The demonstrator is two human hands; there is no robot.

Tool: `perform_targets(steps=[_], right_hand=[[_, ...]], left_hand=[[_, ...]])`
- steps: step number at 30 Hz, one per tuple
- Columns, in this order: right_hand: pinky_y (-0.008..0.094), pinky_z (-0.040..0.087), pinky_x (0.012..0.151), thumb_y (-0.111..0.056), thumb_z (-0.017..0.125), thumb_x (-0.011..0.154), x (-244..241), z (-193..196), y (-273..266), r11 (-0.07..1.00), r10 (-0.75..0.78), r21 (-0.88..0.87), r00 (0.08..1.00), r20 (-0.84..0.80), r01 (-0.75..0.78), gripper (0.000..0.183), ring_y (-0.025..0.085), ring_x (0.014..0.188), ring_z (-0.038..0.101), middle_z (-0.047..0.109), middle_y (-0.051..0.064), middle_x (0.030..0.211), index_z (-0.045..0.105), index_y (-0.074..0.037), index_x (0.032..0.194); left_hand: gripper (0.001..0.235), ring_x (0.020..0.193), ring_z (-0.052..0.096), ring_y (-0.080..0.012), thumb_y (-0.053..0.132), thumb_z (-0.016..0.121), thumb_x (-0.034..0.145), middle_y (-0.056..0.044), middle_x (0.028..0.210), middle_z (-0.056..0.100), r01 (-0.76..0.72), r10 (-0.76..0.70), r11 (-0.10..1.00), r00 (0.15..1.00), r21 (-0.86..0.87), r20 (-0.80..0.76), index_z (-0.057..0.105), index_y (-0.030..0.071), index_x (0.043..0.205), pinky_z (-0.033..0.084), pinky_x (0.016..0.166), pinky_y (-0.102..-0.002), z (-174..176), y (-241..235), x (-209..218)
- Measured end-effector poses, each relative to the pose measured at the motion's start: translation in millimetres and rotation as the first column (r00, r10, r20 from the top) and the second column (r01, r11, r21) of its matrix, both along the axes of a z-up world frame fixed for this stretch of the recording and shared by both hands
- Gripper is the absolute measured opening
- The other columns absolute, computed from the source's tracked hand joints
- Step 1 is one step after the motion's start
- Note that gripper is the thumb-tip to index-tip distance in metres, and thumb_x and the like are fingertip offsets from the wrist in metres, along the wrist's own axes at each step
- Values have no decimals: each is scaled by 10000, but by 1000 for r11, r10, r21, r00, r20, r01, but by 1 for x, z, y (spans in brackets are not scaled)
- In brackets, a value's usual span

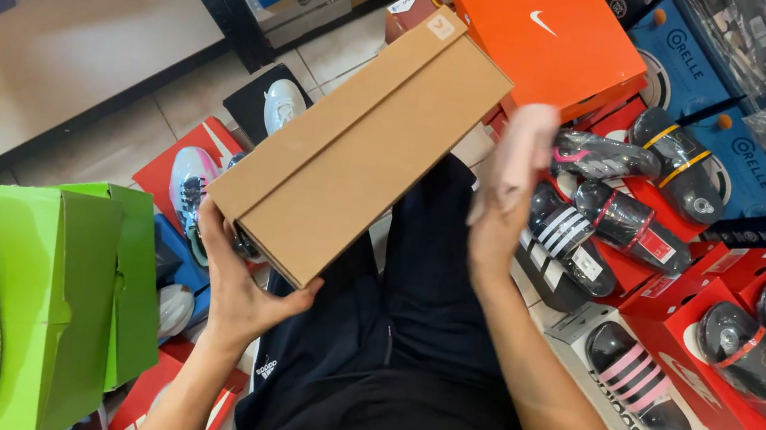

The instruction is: Cleaning shoe boxes and shoes using a cloth

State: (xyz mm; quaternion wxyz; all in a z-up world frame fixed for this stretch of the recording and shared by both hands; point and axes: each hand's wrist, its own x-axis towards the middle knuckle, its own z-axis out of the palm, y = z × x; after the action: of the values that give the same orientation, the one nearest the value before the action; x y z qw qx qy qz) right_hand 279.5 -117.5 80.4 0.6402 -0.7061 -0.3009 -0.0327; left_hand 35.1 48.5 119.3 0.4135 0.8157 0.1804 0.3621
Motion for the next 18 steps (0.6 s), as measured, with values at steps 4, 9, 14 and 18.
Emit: perform_targets(steps=[4, 9, 14, 18], right_hand=[[396, 419, 1151, -574, 503, 1010, -88, 34, 28, 870, 453, 392, 799, -397, -298, 805, 278, 1331, 535, 534, 200, 1465, 400, 89, 1454], [575, 621, 718, 65, 737, 840, -110, -61, -68, 900, 253, 275, -109, -961, -338, 499, 398, 884, 763, 745, 292, 1045, 617, 17, 1321], [551, 651, 740, 111, 774, 789, -18, -2, -148, 702, 500, 264, 194, -844, -662, 490, 304, 907, 771, 790, 248, 1045, 702, 48, 1270], [521, 452, 1174, -51, 688, 821, 6, 66, -148, 806, 589, 415, 641, -492, -422, 723, 336, 1352, 560, 570, 192, 1448, 467, 20, 1506]], left_hand=[[1433, 1377, 386, -489, 385, 1011, 529, -304, 1440, 308, -18, 18, 1000, 999, -1, -46, 118, -69, 1554, 318, 1165, -619, 7, -1, 9], [1347, 1370, 369, -552, 354, 1006, 545, -331, 1429, 334, 75, -49, 975, 991, 210, -126, 182, -96, 1512, 228, 1180, -675, 26, 8, 13], [1167, 1369, 413, -542, 627, 805, 734, -321, 1423, 401, 235, -190, 856, 971, 461, -144, 226, -10, 1522, 176, 1191, -758, 13, 15, -5], [656, 1361, 484, -425, 304, 767, 834, -187, 1411, 460, 472, -235, 577, 877, 666, -418, 390, 177, 1355, 213, 1186, -774, -7, 9, -44]])
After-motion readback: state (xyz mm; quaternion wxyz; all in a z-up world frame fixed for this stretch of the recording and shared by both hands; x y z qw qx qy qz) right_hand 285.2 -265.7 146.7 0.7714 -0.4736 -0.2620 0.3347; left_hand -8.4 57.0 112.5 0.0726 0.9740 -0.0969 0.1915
